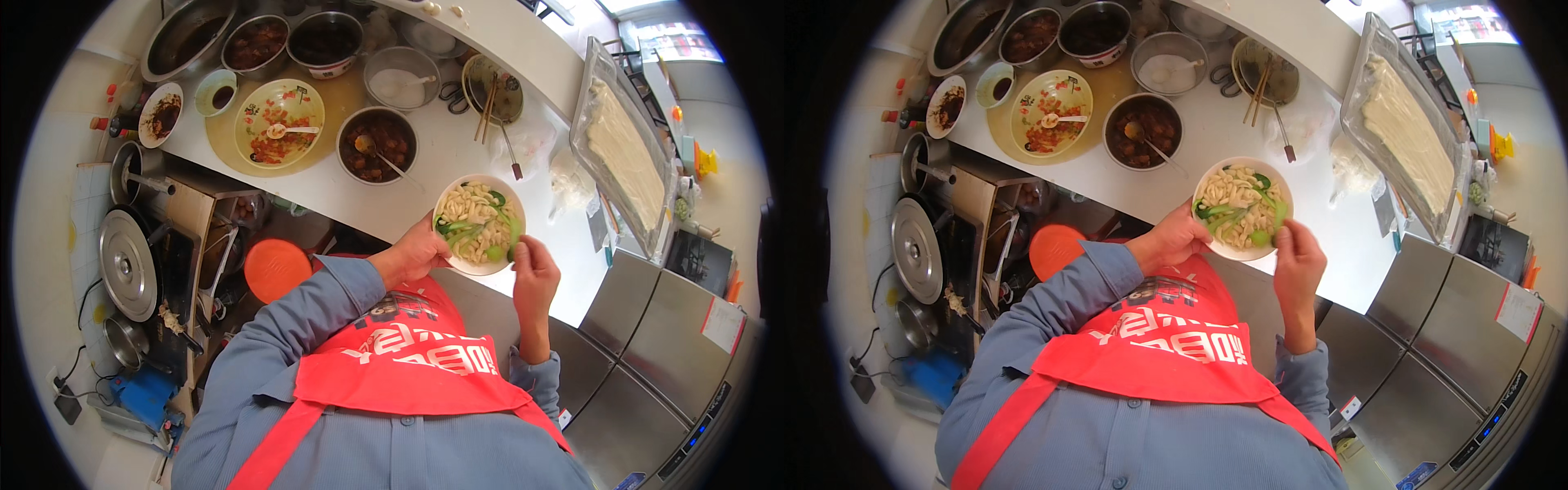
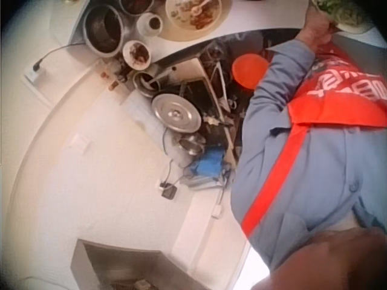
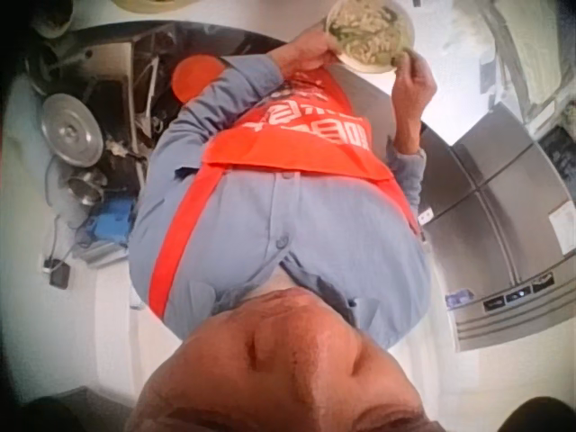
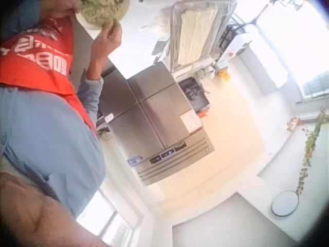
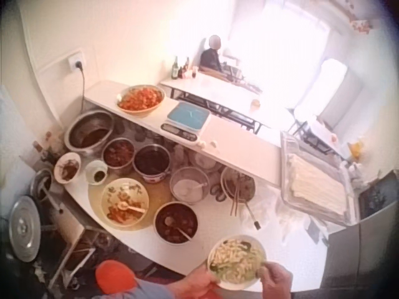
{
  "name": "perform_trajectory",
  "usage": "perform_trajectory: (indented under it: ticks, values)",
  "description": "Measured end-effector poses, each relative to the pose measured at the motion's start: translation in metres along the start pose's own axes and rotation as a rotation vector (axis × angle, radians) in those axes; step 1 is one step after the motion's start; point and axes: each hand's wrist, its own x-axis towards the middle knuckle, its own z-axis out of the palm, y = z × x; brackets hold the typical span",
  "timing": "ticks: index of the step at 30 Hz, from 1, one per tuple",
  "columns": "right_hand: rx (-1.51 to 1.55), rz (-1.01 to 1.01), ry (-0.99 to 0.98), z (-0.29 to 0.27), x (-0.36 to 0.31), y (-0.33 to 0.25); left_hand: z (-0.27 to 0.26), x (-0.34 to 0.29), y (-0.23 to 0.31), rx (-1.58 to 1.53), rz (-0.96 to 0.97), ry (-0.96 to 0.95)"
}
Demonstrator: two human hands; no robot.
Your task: The person assembles a noodle bowl by adding cooked noodles, green vegetables, a dark sauce, and a red vegetable mixture from separate containers. They use a spoon and chopsticks to transfer and mix the ingredients, then place the finished bowl on the counter.
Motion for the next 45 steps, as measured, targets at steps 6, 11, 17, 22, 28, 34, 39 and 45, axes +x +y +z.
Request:
perform_trajectory:
  ticks: [6, 11, 17, 22, 28, 34, 39, 45]
  values:
    - [-0.251, -0.462, 0.134, -0.006, 0.001, -0.059, -0.007, -0.028, 0.025, -0.010, 0.139, -0.006]
    - [-0.108, -0.482, 0.123, -0.016, 0.032, -0.070, -0.011, -0.069, 0.037, -0.140, 0.372, 0.038]
    - [-0.043, -0.488, -0.205, 0.033, 0.092, -0.082, -0.043, -0.124, 0.035, -0.329, 0.623, 0.182]
    - [-0.108, -0.517, -0.509, 0.142, 0.142, -0.121, -0.078, -0.155, 0.044, -0.371, 0.849, 0.249]
    - [0.383, 0.074, -0.698, 0.258, 0.200, -0.169, -0.109, -0.168, 0.081, -0.416, 0.944, 0.311]
    - [0.360, -0.106, -0.588, 0.318, 0.235, -0.194, -0.137, -0.166, 0.120, -0.456, 1.012, 0.293]
    - [-0.217, -0.766, -0.461, 0.294, 0.229, -0.225, -0.165, -0.150, 0.160, -0.435, 0.958, 0.366]
    - [-0.254, -0.813, -0.471, 0.253, 0.214, -0.246, -0.176, -0.130, 0.203, -0.363, 0.910, 0.287]
